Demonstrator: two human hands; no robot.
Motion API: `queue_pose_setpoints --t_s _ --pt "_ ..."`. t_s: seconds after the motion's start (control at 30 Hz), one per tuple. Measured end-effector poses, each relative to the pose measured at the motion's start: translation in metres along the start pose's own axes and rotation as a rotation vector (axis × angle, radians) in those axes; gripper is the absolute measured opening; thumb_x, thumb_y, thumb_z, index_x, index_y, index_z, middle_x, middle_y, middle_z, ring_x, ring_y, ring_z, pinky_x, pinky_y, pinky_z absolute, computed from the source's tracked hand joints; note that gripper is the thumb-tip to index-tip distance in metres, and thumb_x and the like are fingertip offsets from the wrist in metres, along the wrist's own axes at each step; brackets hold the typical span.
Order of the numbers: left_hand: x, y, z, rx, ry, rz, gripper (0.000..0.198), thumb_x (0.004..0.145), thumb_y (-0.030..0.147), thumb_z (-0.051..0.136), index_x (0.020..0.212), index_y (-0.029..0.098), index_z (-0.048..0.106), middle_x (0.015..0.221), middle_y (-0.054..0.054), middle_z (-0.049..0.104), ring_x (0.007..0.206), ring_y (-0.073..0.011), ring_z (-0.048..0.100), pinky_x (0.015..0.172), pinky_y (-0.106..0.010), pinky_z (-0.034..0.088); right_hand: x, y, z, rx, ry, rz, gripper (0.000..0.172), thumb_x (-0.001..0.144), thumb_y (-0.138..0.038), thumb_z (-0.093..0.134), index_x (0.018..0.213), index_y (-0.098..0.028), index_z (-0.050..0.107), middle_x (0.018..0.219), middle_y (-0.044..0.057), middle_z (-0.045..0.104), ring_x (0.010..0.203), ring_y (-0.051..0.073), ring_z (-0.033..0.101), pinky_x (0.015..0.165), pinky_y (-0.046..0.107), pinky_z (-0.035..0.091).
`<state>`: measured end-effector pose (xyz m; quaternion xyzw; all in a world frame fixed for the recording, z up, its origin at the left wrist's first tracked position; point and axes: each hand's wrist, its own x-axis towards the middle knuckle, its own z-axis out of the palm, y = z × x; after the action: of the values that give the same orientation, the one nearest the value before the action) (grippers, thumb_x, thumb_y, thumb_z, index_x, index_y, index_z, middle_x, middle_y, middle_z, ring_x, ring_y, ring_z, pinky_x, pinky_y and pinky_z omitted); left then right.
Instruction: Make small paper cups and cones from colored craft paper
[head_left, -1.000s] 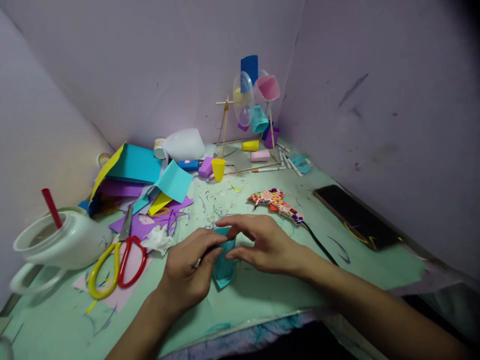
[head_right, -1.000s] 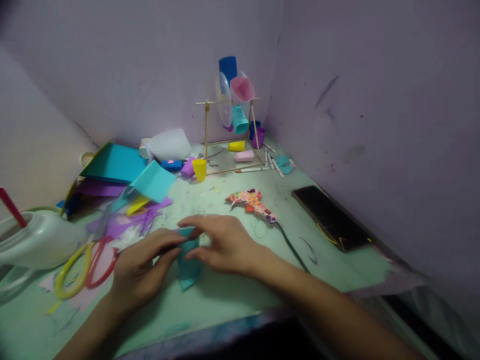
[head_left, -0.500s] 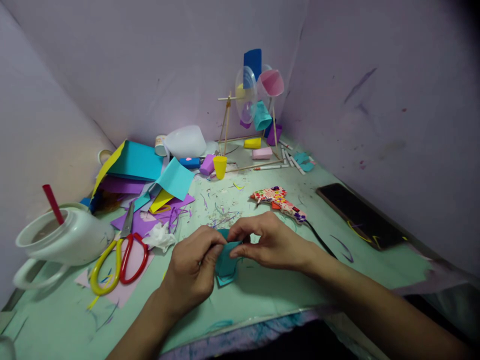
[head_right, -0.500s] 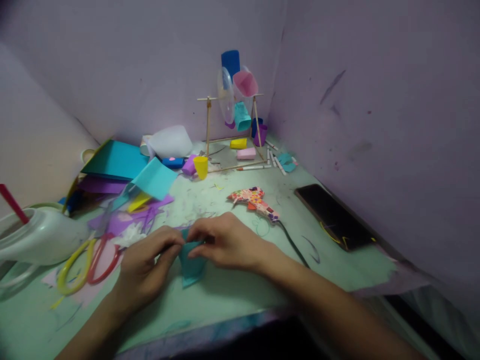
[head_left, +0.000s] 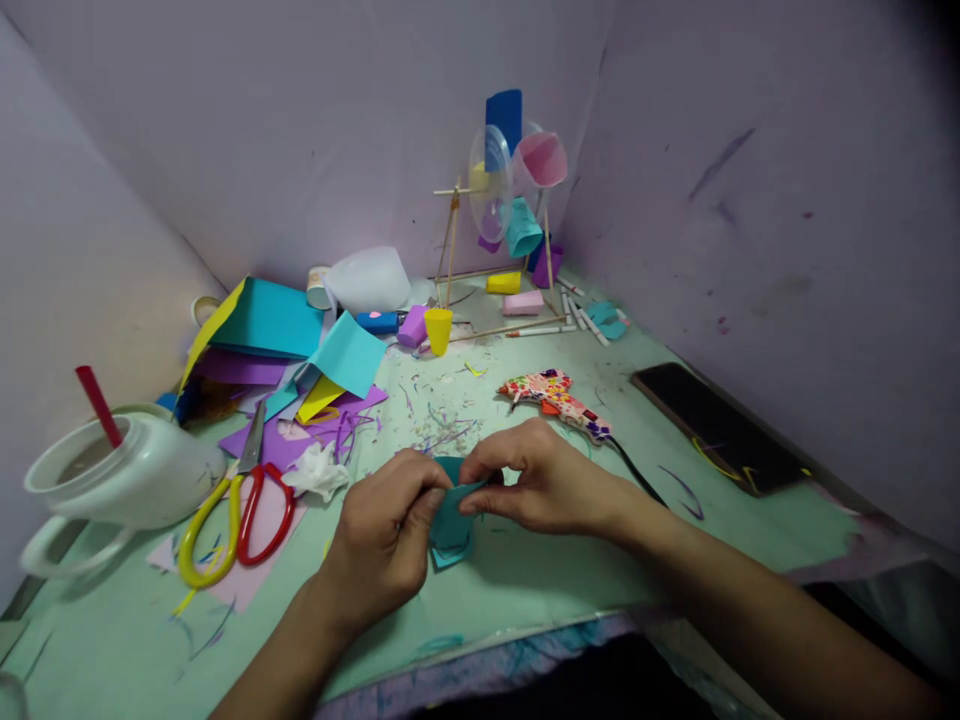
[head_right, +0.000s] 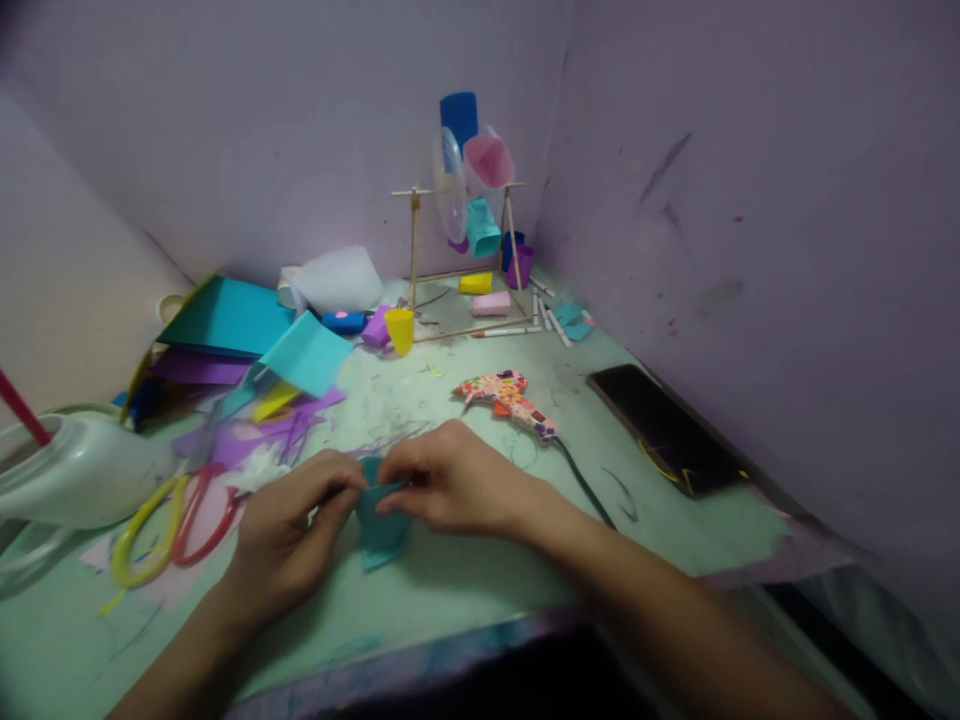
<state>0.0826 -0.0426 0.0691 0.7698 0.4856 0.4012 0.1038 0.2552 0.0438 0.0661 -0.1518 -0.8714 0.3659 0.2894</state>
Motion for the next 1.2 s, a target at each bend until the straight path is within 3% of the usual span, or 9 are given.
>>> queue_pose_setpoints --t_s 0.3,0.4,0.5,0.6,0.67,0.73,0.8,0.87,1.2 --pt "-0.001 -0.002 0.001 -0.042 0.011 0.009 0.017 0.085 0.007 0.045 0.079 0.018 0.056 0.069 0.0 0.057 0.064 -0.011 0.054 0.058 -0.023 0.043 -0.001 -0.001 0.002 0.026 0.001 0.041 0.003 0.074 -0.017 0.069 0.074 -0.014 0.068 0.063 0.0 0.066 0.056 0.01 0.057 0.054 0.02 0.045" --pt "-0.004 -0.003 0.004 -0.094 0.057 -0.005 0.018 0.084 0.008 0.049 0.096 0.019 0.058 0.087 -0.003 0.061 0.072 -0.0118 0.057 0.062 -0.024 0.047 -0.001 0.001 0.002 0.083 0.044 0.076 0.004 0.073 -0.016 0.07 0.071 -0.014 0.067 0.061 -0.001 0.063 0.055 0.01 0.055 0.053 0.021 0.044" --pt "-0.008 -0.005 0.007 -0.151 0.175 -0.087 0.035 0.083 0.012 0.053 0.116 0.021 0.052 0.113 -0.007 0.055 0.072 -0.0097 0.055 0.064 -0.024 0.049 0.0 0.003 -0.001 0.189 0.137 0.142 0.009 0.071 -0.018 0.072 0.067 -0.015 0.064 0.059 -0.002 0.061 0.054 0.01 0.053 0.054 0.021 0.045" --pt "-0.008 -0.009 0.004 -0.157 0.27 -0.269 0.031 0.082 0.019 0.057 0.112 0.02 0.055 0.103 -0.006 0.057 0.07 -0.0102 0.056 0.064 -0.024 0.049 0.001 0.006 -0.005 0.27 0.215 0.204 0.011 0.07 -0.019 0.073 0.066 -0.015 0.064 0.06 -0.002 0.06 0.055 0.009 0.053 0.055 0.022 0.045" --pt "-0.006 -0.012 0.001 -0.195 0.181 -0.429 0.031 0.079 0.027 0.061 0.108 0.018 0.057 0.096 -0.005 0.06 0.072 -0.0134 0.059 0.064 -0.026 0.05 0.001 0.007 -0.006 0.274 0.237 0.208 0.01 0.07 -0.018 0.073 0.066 -0.015 0.064 0.06 -0.002 0.06 0.055 0.009 0.053 0.055 0.022 0.045" --pt "-0.002 -0.014 -0.001 -0.302 -0.007 -0.537 0.04 0.075 0.034 0.065 0.11 0.018 0.058 0.101 -0.007 0.063 0.082 -0.0183 0.061 0.07 -0.031 0.051 0.001 0.008 -0.007 0.265 0.236 0.186 0.009 0.07 -0.017 0.073 0.067 -0.015 0.065 0.061 -0.002 0.06 0.056 0.009 0.053 0.056 0.021 0.045" --pt "0.002 -0.014 -0.002 -0.401 -0.183 -0.575 0.044 0.072 0.036 0.067 0.112 0.019 0.059 0.106 -0.007 0.065 0.093 -0.022 0.06 0.08 -0.035 0.049 0.0 0.009 -0.006 0.263 0.233 0.146 0.01 0.069 -0.017 0.074 0.067 -0.015 0.065 0.061 -0.002 0.061 0.057 0.009 0.054 0.056 0.021 0.045" --pt "0.006 -0.011 0.0 -0.441 -0.276 -0.599 0.038 0.072 0.032 0.066 0.108 0.019 0.064 0.102 -0.005 0.068 0.095 -0.0225 0.059 0.084 -0.035 0.046 -0.001 0.01 -0.005 0.265 0.227 0.101 0.01 0.069 -0.016 0.074 0.066 -0.015 0.065 0.061 -0.002 0.061 0.057 0.009 0.054 0.057 0.021 0.046" --pt "0.009 -0.009 0.007 -0.456 -0.187 -0.662 0.031 0.063 0.023 0.068 0.094 0.018 0.072 0.087 -0.003 0.072 0.081 -0.0209 0.06 0.075 -0.033 0.045 -0.003 0.007 -0.005 0.219 0.207 0.073 0.009 0.069 -0.015 0.073 0.066 -0.015 0.065 0.061 0.0 0.062 0.057 0.01 0.055 0.057 0.022 0.048"
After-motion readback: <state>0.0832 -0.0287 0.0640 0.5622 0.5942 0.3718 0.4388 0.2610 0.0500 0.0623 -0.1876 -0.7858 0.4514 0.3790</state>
